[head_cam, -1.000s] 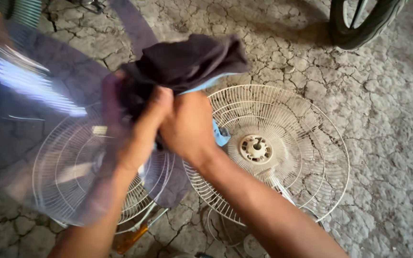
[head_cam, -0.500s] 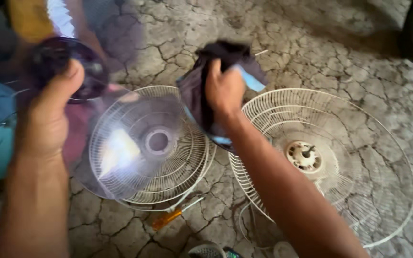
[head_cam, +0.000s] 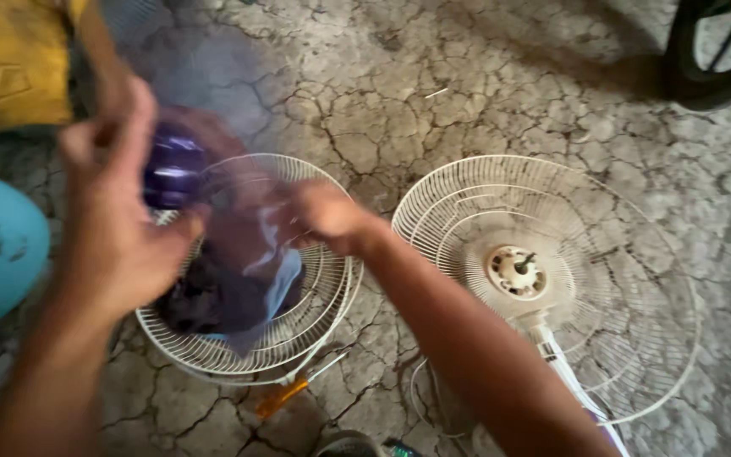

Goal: The person wipes a fan cage with a cloth, then attaches the cage to the fan stand. They wipe the fan blades with the cloth and mount the blades onto the stand, securing them with a nut.

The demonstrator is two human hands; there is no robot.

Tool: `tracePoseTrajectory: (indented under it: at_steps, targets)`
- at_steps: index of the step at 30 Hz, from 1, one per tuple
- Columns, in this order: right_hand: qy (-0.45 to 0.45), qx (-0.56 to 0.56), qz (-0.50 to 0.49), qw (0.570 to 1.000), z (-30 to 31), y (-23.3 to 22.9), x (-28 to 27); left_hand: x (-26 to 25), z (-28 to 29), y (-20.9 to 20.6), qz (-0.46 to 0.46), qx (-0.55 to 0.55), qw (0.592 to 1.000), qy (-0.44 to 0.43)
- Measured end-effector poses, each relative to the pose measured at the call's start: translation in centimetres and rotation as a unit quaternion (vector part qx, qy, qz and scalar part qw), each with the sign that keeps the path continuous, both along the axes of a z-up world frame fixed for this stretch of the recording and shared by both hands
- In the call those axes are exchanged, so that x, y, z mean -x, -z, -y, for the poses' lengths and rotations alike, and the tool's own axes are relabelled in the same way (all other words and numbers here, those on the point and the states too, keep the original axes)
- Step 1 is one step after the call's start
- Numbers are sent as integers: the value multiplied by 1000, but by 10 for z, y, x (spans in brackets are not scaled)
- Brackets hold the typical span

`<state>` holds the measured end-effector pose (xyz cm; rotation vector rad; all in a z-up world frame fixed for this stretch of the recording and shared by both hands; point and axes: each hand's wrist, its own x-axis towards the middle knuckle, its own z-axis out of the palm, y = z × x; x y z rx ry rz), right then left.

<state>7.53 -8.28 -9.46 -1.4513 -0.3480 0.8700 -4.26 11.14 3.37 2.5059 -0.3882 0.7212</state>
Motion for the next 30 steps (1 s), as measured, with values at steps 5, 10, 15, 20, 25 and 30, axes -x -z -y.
tracePoseTrajectory:
  at_steps: [5,10,15,20,25,30]
  targets:
    - [110,-184,-76,974,107,-65,10,-22,63,13,-67,-48,996,-31]
    - [217,-127,-43,967,205,-114,53,-38,137,20,9,-47,993,111]
    - [230,-20,6,973,274,-119,91,-48,211,36,30,-26,977,209]
    - [271,-1,-21,962,328,-112,127,-55,270,51,33,-13,948,315]
    - [357,137,-15,924,346,-101,152,-57,309,67,2,-76,932,355]
    - [384,219,7,897,343,-95,159,-81,320,77,-124,-75,893,427]
